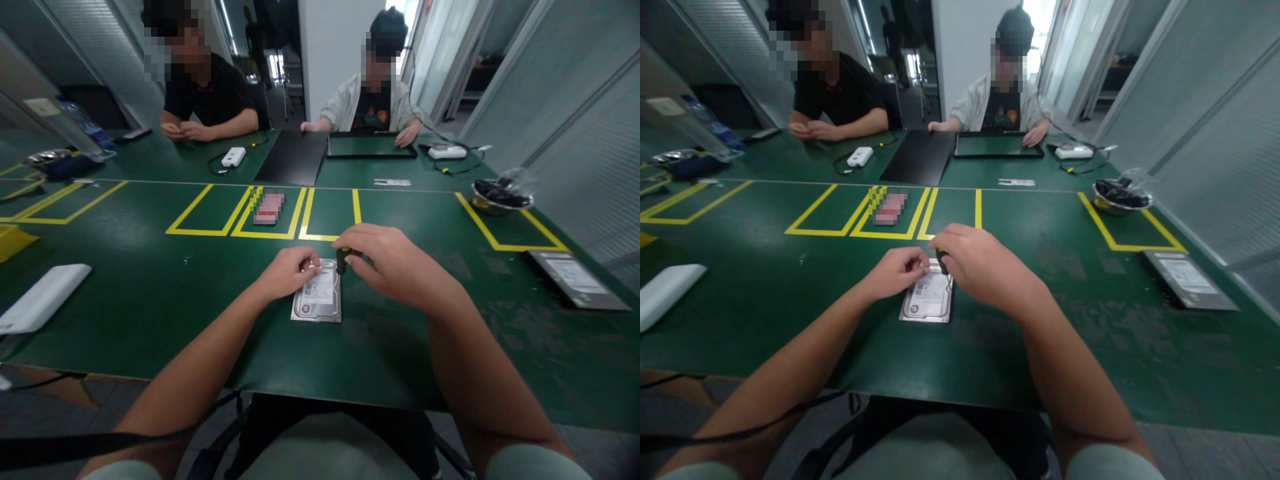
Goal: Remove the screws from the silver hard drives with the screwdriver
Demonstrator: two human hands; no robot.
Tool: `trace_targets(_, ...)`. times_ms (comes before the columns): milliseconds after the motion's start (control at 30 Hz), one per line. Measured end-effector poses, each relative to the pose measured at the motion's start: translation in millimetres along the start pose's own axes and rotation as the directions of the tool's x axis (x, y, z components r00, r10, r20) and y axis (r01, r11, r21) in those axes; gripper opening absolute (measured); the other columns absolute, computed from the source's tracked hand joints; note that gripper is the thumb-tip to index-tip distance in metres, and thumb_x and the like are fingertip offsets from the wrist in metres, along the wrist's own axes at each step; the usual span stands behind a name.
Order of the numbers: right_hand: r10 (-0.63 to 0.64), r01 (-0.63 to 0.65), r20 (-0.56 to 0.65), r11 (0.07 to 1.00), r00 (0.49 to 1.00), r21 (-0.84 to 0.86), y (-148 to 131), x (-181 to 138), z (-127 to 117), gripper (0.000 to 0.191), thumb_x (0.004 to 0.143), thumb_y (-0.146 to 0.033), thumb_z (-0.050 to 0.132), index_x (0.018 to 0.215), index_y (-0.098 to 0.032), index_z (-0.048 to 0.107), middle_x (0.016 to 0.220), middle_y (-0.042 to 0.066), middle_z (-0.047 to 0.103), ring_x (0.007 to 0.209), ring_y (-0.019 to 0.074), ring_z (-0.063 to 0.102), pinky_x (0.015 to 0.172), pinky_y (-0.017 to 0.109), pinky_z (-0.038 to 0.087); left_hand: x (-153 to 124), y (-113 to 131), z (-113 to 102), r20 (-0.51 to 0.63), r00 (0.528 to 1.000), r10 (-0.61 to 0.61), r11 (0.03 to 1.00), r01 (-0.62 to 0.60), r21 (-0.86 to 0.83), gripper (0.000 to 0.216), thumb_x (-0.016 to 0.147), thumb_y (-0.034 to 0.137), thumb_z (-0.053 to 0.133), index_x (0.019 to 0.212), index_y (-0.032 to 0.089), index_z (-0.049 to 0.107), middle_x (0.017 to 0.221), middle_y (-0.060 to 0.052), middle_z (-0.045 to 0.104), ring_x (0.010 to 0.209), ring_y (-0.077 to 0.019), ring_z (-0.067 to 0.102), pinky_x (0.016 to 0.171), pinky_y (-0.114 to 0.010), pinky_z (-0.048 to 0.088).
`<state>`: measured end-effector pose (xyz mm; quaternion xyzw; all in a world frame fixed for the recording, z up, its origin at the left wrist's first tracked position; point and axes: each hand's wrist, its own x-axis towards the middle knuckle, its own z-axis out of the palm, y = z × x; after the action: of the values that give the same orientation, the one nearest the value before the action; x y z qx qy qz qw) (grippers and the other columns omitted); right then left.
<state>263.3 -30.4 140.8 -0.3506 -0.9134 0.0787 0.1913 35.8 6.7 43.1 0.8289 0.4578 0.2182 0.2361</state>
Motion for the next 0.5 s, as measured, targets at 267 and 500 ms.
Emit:
trace_targets(267,0.091,-0.091,-0.017,0.995,0.996,-0.045,3,0,0,0.016,0.09,-0.016,0.053,0.099,-0.015,0.065,0.1,0.01,0.066,0.092,0.0203,0.059,0.082,0.032,0.042,-26,-44,13,-0.299,0.921,-0.249,0.967,0.219,-0.13,0.019,0.086,0.035,0.055,0.086,0.017,0.062,0.07,0.001,0.056,0.064,-0.0129,0.049,0.06,-0.024,0.038)
trace_targets(500,0.114,-0.114,-0.017,0.992,0.993,-0.056,2,1,0,0.014,0.091,-0.02,0.053,0.1,-0.014,0.063,0.1,0.01,0.065,0.092,0.0201,0.059,0.082,0.031,0.042,-31,-62,16,-0.328,0.89,-0.318,0.948,0.309,-0.08,0.019,0.084,0.036,0.056,0.084,0.018,0.064,0.067,0.001,0.057,0.062,-0.0133,0.051,0.06,-0.025,0.038)
